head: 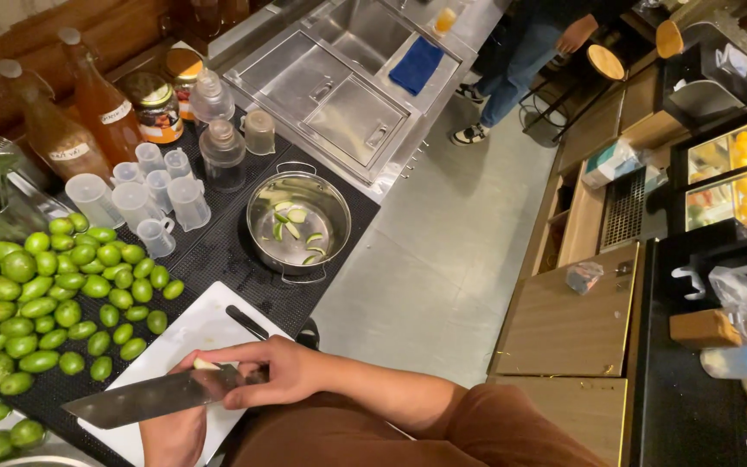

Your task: The person slices limes into wedges with a cleaver, holding each lime over a metal bowl and cutting it in hand, then dropping the wedges into the bowl. They take limes from a colander and a pile on the counter and repeat the cutting cycle, occasionally using a smaller knife on a cutting board.

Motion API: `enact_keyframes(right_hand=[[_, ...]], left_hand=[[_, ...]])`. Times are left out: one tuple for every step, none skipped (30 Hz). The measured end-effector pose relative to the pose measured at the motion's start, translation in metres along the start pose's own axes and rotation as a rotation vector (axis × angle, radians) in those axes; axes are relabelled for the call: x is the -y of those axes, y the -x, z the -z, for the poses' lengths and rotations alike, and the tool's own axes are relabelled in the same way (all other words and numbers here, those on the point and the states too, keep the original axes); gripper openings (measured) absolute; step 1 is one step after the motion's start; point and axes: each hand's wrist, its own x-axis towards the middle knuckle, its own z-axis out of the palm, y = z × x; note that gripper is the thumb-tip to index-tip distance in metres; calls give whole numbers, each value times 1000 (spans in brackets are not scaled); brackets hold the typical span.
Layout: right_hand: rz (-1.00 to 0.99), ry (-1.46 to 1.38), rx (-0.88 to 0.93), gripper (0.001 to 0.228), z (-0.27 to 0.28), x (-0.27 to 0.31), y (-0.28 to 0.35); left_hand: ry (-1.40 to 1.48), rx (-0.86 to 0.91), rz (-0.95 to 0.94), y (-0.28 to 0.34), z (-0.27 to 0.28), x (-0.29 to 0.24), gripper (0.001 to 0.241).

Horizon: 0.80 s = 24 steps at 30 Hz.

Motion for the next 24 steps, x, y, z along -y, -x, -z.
enact_keyframes(right_hand=[[0, 3, -6, 75, 1, -4, 2], [-29, -73, 19, 72, 2, -8, 3], [-60, -151, 48, 68, 2, -13, 5], [-61, -150, 48, 68, 8, -11, 7], [-57, -183, 74, 68, 10, -9, 9], [-54, -217, 100, 67, 10, -9, 9], [-69, -253, 138, 67, 12, -7, 11], [-51, -220, 115, 64, 13, -8, 11], [-38, -197, 107, 62, 10, -10, 11], [-58, -244, 159, 62, 9, -10, 16], [-47, -217, 150, 63, 11, -9, 16], [-36, -190, 141, 65, 14, -10, 14], [-44, -217, 183, 65, 12, -10, 15], [-49, -240, 185, 66, 11, -9, 14], [-56, -254, 174, 68, 14, -8, 16], [-66, -272, 203, 68, 10, -7, 17], [-67, -242, 189, 71, 10, -6, 17], [-68, -212, 175, 73, 10, -5, 18], [-71, -219, 189, 73, 10, -5, 17], [-82, -215, 192, 75, 9, -5, 17], [-95, -209, 190, 77, 10, -5, 18], [-100, -214, 199, 77, 8, -3, 18], [-89, -211, 198, 78, 7, -1, 18], [-78, -208, 196, 78, 6, 1, 18]], left_hand=[[1, 6, 2, 0, -1, 2, 53], [-73, -25, -38, -1, -2, 3, 53], [-146, -63, -79, 1, -2, 5, 53], [-145, -63, -79, -4, -11, 4, 53], [-172, -74, -105, -1, -18, 1, 51], [-199, -85, -131, 1, -21, -1, 49], [-209, -138, -122, 3, -26, -3, 49], [-159, -99, -99, 3, -28, -5, 50], [-108, -78, -78, 10, -25, -6, 51], [-118, -150, -70, 21, -41, -16, 51], [-156, -118, -66, 23, -56, -27, 46], [-195, -85, -59, 22, -70, -38, 41], [-198, -135, -60, 26, -67, -36, 41], [-51, -53, -49, 28, -65, -35, 41], [101, 43, -38, 27, -66, -32, 41], [101, 7, -42, 33, -69, -33, 41], [164, -28, -13, 32, -73, -36, 34], [227, -64, 16, 32, -78, -38, 27], [227, -79, 12, 33, -76, -33, 27], [265, -92, -8, 33, -74, -28, 27], [305, -102, -25, 33, -73, -22, 27], [307, -114, -26, 36, -71, -17, 27], [317, -111, -24, 36, -69, -14, 28], [328, -107, -22, 37, -67, -10, 29]])
